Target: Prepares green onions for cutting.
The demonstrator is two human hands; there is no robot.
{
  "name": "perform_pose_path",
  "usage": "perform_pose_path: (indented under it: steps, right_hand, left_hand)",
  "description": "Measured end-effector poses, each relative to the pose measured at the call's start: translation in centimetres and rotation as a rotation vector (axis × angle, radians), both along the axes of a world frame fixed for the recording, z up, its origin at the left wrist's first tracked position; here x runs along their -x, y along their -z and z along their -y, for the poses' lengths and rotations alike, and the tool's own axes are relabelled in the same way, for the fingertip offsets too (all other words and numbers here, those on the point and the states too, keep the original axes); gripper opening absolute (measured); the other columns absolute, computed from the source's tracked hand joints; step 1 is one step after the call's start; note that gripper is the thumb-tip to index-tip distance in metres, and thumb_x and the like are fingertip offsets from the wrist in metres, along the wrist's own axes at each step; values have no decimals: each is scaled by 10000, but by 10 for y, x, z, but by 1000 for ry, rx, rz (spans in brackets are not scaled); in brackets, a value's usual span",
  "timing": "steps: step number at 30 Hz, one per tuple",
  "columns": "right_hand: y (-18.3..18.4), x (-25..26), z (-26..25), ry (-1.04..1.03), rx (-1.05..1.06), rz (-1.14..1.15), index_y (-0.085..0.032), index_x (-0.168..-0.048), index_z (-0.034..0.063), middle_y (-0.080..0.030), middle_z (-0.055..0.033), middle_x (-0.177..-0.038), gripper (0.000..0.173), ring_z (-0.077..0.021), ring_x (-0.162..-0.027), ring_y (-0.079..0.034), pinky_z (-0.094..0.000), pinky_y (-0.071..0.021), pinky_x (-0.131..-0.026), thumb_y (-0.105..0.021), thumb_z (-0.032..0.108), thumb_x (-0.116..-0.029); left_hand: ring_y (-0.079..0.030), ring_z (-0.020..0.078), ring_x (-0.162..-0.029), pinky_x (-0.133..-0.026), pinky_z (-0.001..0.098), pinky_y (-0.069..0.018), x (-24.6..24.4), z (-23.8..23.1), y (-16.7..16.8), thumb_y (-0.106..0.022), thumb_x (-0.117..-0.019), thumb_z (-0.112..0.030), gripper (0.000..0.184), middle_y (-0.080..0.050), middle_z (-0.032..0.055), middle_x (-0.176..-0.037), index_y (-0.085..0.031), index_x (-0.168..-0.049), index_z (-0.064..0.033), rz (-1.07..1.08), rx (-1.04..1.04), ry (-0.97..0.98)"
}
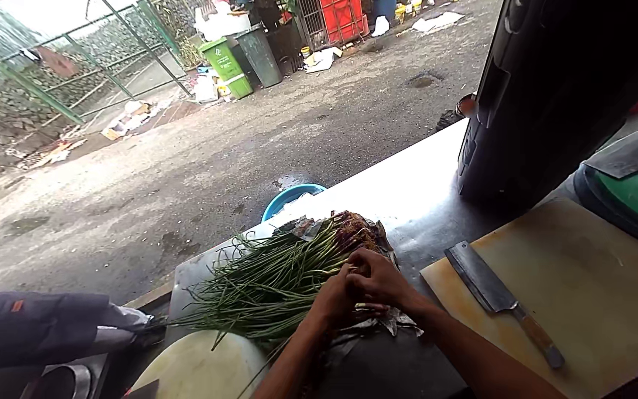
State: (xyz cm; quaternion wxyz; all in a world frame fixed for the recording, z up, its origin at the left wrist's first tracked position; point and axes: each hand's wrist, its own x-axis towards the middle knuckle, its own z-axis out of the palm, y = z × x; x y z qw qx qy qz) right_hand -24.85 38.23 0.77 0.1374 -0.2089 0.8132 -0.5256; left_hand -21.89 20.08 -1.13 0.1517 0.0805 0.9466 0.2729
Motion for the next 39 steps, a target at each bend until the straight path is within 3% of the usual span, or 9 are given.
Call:
perform_pose_path:
  steps: [2, 6, 10, 18, 23, 29, 34, 37, 39]
  right_hand:
    - [1, 6, 1, 39, 55, 35, -674, -1167, 140, -703, -68, -1015, 327, -204, -866, -690, -475, -599, -792, -780, 288, -895]
    - [47, -2, -20, 29, 194, 333, -528, -1432, 153, -701, -102, -1158, 541, -229, -865, -727, -437, -635, -760, -719, 335, -960]
    - [109, -22, -28, -56, -398, 136, -605, -1362, 92, -685, -159, -1221, 579, -324, -1127, -669, -557, -528, -1003, -712, 444, -915]
    - [93, -47, -11, -140, -797, 47, -631, -1229, -19, -595, -286, -1287, 477, -465, -1201, -590, -618, -521, -928, -709, 317, -899]
    - [70, -50, -16, 28, -406, 141, -636, -1138, 56, -693, -142, -997, 381, -309, -958, -690, -529, -557, -857, -649, 365, -915]
    - [41, -42, -9, 98, 100, 265, -593, -1261, 126, -718, -65, -1012, 414, -183, -728, -726, -408, -649, -699, -723, 321, -919]
    - [31, -34, -11, -79, 116, 185, -481, -1454, 215, -714, -82, -1096, 560, -196, -811, -736, -433, -646, -752, -696, 253, -938]
    - [25, -33, -15, -163, 79, 152, -335, -1590, 222, -601, -58, -1414, 786, -150, -1195, -649, -428, -560, -1020, -714, 402, -925]
    - [23, -32, -11, -144, 2, 107, -322, -1603, 223, -583, -29, -1454, 877, -139, -1278, -601, -433, -511, -1094, -727, 547, -896]
  left_hand:
    - [-712, 224, -922, -869, 522, -582, 6, 0, -4, -736, -888, -462, 507, -725, 61, -956, -623, -1234, -109, 6, 11, 8]
    - [-715, 205, -931, -858, 531, -582, 5, 21, 12, -663, -929, -386, 291, -734, 24, -971, -688, -1145, -193, -13, 82, -38]
    - [-700, 179, -990, -926, 486, -565, -1, 41, 16, -671, -914, -356, 335, -733, 38, -1041, -695, -1185, -160, 14, -16, -85]
    - [-690, 146, -1058, -985, 442, -549, -5, 32, 29, -693, -899, -402, 391, -730, 18, -1104, -687, -1206, -160, 24, -15, -59]
    - [-669, 96, -1115, -1038, 403, -536, -17, 34, 33, -731, -894, -496, 486, -719, -15, -1165, -673, -1253, -173, 6, -85, 49]
    - [-718, 193, -1017, -914, 495, -584, -26, 30, 19, -744, -881, -506, 582, -734, 34, -1057, -566, -1320, -168, 2, -12, 23]
    - [-720, 197, -991, -895, 487, -589, -34, 31, 10, -759, -866, -501, 659, -725, 32, -1037, -498, -1356, -147, -51, 31, -19]
    - [-726, 247, -981, -874, 513, -592, -34, 29, 8, -725, -897, -427, 634, -727, 75, -1034, -471, -1380, -105, -41, 91, -32]
    - [-724, 286, -983, -867, 536, -586, -31, 21, 5, -691, -920, -362, 592, -720, 109, -1036, -447, -1379, -79, 2, 153, -11]
